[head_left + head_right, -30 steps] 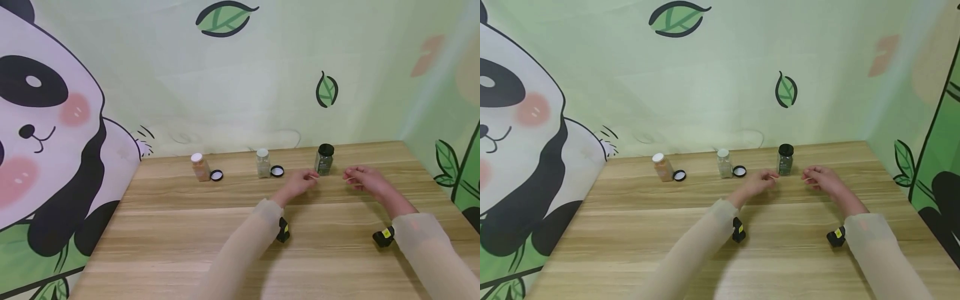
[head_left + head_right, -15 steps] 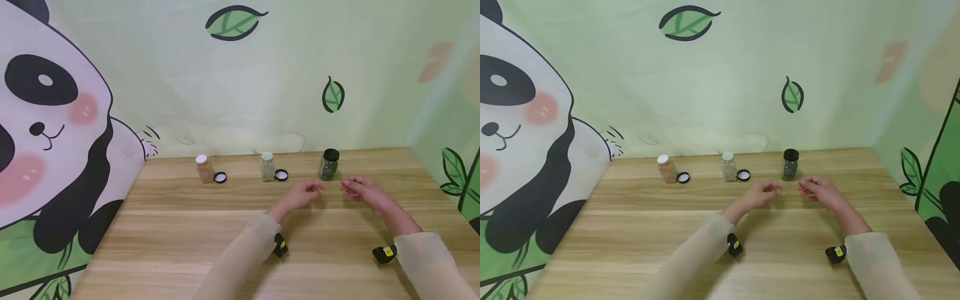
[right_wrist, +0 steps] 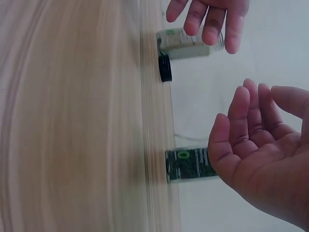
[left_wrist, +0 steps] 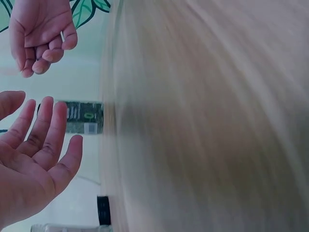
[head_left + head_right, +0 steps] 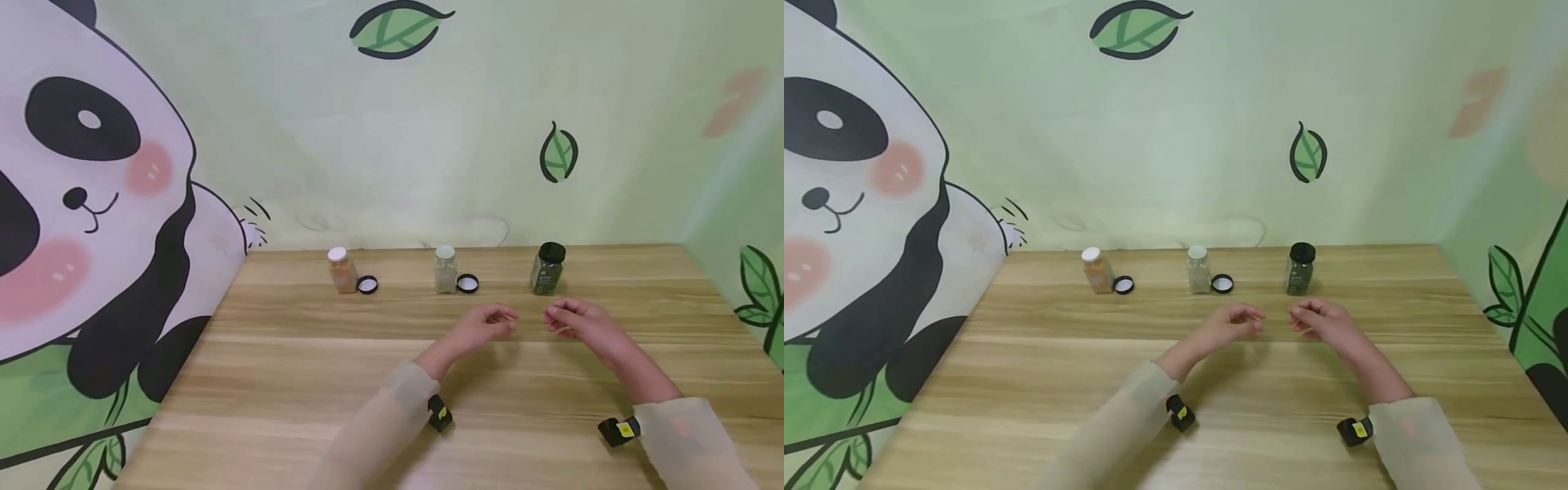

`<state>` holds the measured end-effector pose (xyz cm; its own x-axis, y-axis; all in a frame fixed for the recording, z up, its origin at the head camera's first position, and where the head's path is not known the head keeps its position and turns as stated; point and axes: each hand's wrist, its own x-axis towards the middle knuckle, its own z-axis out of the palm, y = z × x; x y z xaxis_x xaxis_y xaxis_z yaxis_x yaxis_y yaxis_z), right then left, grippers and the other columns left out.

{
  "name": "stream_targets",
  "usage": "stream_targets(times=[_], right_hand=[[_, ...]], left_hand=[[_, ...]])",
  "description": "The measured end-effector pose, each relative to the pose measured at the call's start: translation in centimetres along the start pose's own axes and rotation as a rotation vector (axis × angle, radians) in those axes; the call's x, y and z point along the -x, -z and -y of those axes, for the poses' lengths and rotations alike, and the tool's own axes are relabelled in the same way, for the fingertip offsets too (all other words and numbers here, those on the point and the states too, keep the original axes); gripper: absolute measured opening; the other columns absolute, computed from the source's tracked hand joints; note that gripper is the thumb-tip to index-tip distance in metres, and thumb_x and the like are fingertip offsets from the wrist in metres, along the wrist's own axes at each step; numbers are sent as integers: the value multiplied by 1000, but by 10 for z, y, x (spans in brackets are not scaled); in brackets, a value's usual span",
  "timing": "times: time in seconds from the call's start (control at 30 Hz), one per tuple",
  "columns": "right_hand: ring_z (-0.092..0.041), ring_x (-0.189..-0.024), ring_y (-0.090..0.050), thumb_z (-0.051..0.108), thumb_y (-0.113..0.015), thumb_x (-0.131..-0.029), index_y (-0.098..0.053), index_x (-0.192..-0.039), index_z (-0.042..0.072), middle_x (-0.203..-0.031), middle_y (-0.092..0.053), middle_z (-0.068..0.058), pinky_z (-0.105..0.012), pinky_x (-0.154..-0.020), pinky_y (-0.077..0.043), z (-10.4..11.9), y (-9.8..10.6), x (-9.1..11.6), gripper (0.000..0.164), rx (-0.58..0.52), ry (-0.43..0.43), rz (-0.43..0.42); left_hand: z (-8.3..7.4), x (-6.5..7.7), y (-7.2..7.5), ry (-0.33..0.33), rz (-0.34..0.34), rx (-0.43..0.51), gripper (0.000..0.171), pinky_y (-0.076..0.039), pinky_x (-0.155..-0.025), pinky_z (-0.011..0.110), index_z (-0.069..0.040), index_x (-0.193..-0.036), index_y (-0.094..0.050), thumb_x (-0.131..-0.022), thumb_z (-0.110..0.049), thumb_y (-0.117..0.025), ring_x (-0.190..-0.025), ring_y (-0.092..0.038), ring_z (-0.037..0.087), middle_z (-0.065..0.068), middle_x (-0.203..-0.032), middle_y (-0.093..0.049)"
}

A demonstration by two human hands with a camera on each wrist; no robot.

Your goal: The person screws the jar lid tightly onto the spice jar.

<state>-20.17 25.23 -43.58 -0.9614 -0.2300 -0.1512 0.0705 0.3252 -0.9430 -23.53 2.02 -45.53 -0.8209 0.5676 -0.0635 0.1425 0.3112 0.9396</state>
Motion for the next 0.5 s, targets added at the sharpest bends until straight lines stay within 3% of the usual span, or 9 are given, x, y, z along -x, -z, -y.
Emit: stream_targets(times=[0.27,0.5], right_hand=[[-1,-89,-64,23,-50,-109,-61,-118,-7,-93,-67,16,-24,-83,-57,9,-15,-2,34,44,18,4],[0,-88,-62,23,-50,-109,-59,-121,-11,-94,-67,13,-25,-83,-57,16,-28,-4,38,47,38,22]], left_hand=[[-5,12,17,2,-22,-51,31,-50,-74,15,0,-129,-67,-102,-15,-61,-99,-71,21,23,-117,-73],[2,25,29,-22,-52,-126,29,-51,-76,15,-1,-126,-68,-102,-14,-62,-103,-71,25,20,-116,-74]])
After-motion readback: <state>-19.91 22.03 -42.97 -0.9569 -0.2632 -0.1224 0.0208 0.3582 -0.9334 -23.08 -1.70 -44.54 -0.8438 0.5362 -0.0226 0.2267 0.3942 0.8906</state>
